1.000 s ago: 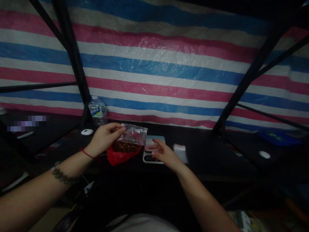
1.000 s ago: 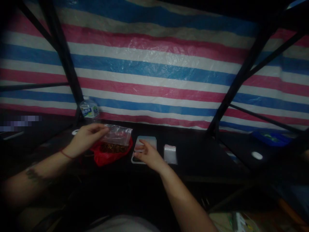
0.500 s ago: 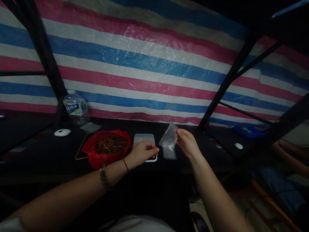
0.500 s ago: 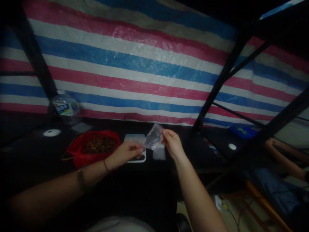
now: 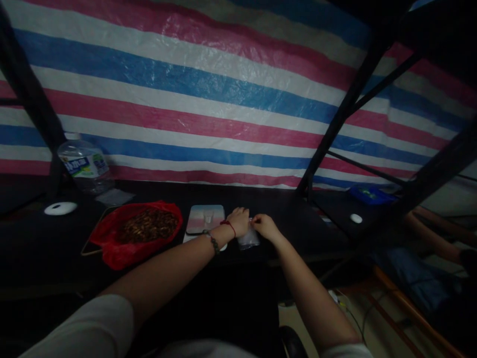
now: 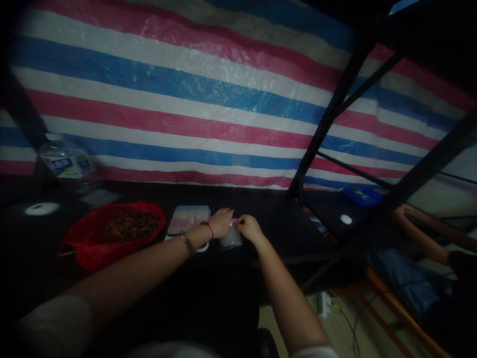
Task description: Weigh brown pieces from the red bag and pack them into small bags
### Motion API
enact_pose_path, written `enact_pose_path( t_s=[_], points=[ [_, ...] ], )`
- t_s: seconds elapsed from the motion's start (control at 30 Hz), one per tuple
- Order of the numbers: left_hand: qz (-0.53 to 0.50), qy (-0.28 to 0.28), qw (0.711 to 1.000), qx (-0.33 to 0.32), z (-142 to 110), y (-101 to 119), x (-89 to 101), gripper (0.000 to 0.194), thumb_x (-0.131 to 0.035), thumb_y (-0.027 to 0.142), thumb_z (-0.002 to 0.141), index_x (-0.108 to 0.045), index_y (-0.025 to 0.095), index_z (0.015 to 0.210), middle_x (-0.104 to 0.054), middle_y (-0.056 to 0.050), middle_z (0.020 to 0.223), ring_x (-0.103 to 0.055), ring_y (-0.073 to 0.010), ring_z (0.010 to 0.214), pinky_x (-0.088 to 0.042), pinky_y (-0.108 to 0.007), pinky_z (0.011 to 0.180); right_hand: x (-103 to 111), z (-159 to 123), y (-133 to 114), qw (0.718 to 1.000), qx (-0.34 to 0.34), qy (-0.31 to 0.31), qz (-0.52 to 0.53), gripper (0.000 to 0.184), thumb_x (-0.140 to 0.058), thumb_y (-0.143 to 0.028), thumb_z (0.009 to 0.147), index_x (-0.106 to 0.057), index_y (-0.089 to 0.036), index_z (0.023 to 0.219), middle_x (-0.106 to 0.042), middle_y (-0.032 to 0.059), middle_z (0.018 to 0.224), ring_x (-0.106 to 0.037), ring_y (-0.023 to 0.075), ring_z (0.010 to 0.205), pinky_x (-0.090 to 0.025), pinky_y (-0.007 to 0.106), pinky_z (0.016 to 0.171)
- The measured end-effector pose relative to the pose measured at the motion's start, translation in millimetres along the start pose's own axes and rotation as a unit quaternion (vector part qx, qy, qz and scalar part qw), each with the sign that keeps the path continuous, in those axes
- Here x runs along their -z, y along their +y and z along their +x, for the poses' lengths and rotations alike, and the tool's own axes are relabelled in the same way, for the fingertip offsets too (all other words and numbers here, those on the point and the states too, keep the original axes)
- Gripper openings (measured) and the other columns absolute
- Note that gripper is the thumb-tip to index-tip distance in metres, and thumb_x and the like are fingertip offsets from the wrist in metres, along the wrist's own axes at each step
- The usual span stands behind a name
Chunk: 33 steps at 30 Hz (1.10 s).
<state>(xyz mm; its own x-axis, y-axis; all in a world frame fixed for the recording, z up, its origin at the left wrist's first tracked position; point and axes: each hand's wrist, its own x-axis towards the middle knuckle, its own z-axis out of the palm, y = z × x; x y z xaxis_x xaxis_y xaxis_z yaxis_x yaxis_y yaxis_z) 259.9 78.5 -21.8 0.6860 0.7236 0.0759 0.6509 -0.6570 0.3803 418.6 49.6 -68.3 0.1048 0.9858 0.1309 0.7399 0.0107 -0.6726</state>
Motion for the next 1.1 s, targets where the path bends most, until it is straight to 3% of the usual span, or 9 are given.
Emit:
enact_pose_path(
  t_s=[0.13, 0.23, 0.33, 0.47, 0.6, 0.73, 0.9, 1.0, 1.1],
  points=[
    [0.027, -0.077, 0.996, 0.031, 25.6, -5.6, -8.1, 0.031, -0.059, 0.027, 0.087, -0.058, 0.013, 0.115, -0.060, -0.013, 0.116, -0.059, -0.0243, 0.105, -0.050, -0.041, 0.089, -5.4, 0.9, 1.4, 0.998, 0.022, 0.028, -0.055, 0.010, -0.064, -0.018, 0.070, -0.068, -0.015, 0.079, -0.066, 0.0071, 0.087, -0.059, 0.0181, 0.085, -0.044, 0.029, 0.079],
    [0.036, -0.099, 0.994, 0.040, 32.4, -7.1, -11.4, 0.034, -0.055, 0.034, 0.090, -0.055, 0.016, 0.120, -0.057, -0.009, 0.120, -0.059, -0.0214, 0.101, -0.052, -0.043, 0.085, -6.3, -1.2, 1.9, 0.997, 0.022, 0.059, -0.041, 0.041, -0.067, -0.019, 0.068, -0.063, -0.013, 0.108, -0.062, 0.0127, 0.111, -0.056, 0.0214, 0.106, -0.043, 0.034, 0.092],
    [0.026, -0.113, 0.993, 0.039, 31.9, -7.4, -14.0, 0.033, -0.056, 0.033, 0.090, -0.055, 0.017, 0.119, -0.057, -0.010, 0.120, -0.059, -0.0214, 0.102, -0.052, -0.041, 0.085, -4.2, -7.3, 0.5, 1.000, 0.014, 0.024, 0.010, 0.069, -0.068, -0.021, 0.068, -0.046, -0.011, 0.132, -0.060, 0.0155, 0.119, -0.058, 0.0222, 0.106, -0.044, 0.036, 0.093],
    [-0.008, -0.099, 0.995, 0.028, 24.5, -8.1, -15.9, 0.032, -0.056, 0.033, 0.090, -0.056, 0.019, 0.119, -0.057, -0.009, 0.121, -0.059, -0.0211, 0.103, -0.052, -0.040, 0.085, -0.4, -19.4, -4.7, 0.997, 0.018, -0.049, 0.050, 0.086, -0.070, -0.020, 0.064, -0.035, -0.012, 0.142, -0.061, 0.0159, 0.120, -0.061, 0.0231, 0.101, -0.047, 0.037, 0.090],
    [-0.065, -0.060, 0.996, 0.033, 16.0, -9.0, -13.2, 0.028, -0.058, 0.027, 0.088, -0.059, 0.012, 0.112, -0.062, -0.013, 0.111, -0.061, -0.0225, 0.098, -0.051, -0.039, 0.085, 1.2, -30.9, -9.1, 0.999, 0.007, -0.040, 0.034, 0.093, -0.073, -0.025, 0.060, -0.034, -0.009, 0.143, -0.054, 0.0200, 0.131, -0.054, 0.0275, 0.116, -0.042, 0.039, 0.098],
    [-0.155, 0.005, 0.987, 0.052, 5.8, -8.5, -11.0, 0.024, -0.049, 0.016, 0.086, -0.057, 0.011, 0.109, -0.067, -0.014, 0.102, -0.063, -0.0221, 0.094, -0.049, -0.031, 0.081, 13.5, -42.2, -11.4, 0.998, 0.005, 0.010, 0.067, 0.075, -0.066, -0.022, 0.065, -0.044, -0.012, 0.135, -0.056, 0.0163, 0.128, -0.057, 0.0247, 0.111, -0.044, 0.037, 0.095],
    [-0.271, 0.071, 0.957, 0.074, -11.3, -0.3, -25.2, 0.032, -0.043, 0.012, 0.084, -0.048, 0.015, 0.116, -0.065, -0.008, 0.109, -0.063, -0.0166, 0.097, -0.050, -0.026, 0.081, 34.6, -58.5, -14.1, 0.984, 0.015, 0.142, 0.108, 0.032, -0.059, -0.030, 0.073, -0.059, -0.016, 0.102, -0.064, 0.0054, 0.089, -0.060, 0.0192, 0.079, -0.048, 0.031, 0.074],
    [-0.320, 0.098, 0.939, 0.083, -18.6, 3.3, -36.4, 0.037, -0.045, 0.010, 0.081, -0.046, 0.015, 0.118, -0.064, -0.009, 0.112, -0.061, -0.0172, 0.102, -0.048, -0.028, 0.088, 31.3, -68.7, -10.1, 0.979, 0.037, 0.167, 0.107, 0.019, -0.055, -0.032, 0.076, -0.058, -0.017, 0.087, -0.060, 0.0029, 0.080, -0.057, 0.0177, 0.074, -0.046, 0.029, 0.071],
    [-0.351, 0.119, 0.924, 0.098, -21.7, 3.1, -44.5, 0.051, -0.050, 0.004, 0.074, -0.044, 0.014, 0.123, -0.059, -0.013, 0.121, -0.058, -0.0197, 0.110, -0.045, -0.030, 0.094, 17.5, -76.1, -0.2, 0.976, 0.033, 0.166, 0.134, 0.019, -0.058, -0.030, 0.072, -0.055, -0.018, 0.086, -0.059, 0.0024, 0.081, -0.057, 0.0174, 0.076, -0.046, 0.029, 0.072]
  ],
)
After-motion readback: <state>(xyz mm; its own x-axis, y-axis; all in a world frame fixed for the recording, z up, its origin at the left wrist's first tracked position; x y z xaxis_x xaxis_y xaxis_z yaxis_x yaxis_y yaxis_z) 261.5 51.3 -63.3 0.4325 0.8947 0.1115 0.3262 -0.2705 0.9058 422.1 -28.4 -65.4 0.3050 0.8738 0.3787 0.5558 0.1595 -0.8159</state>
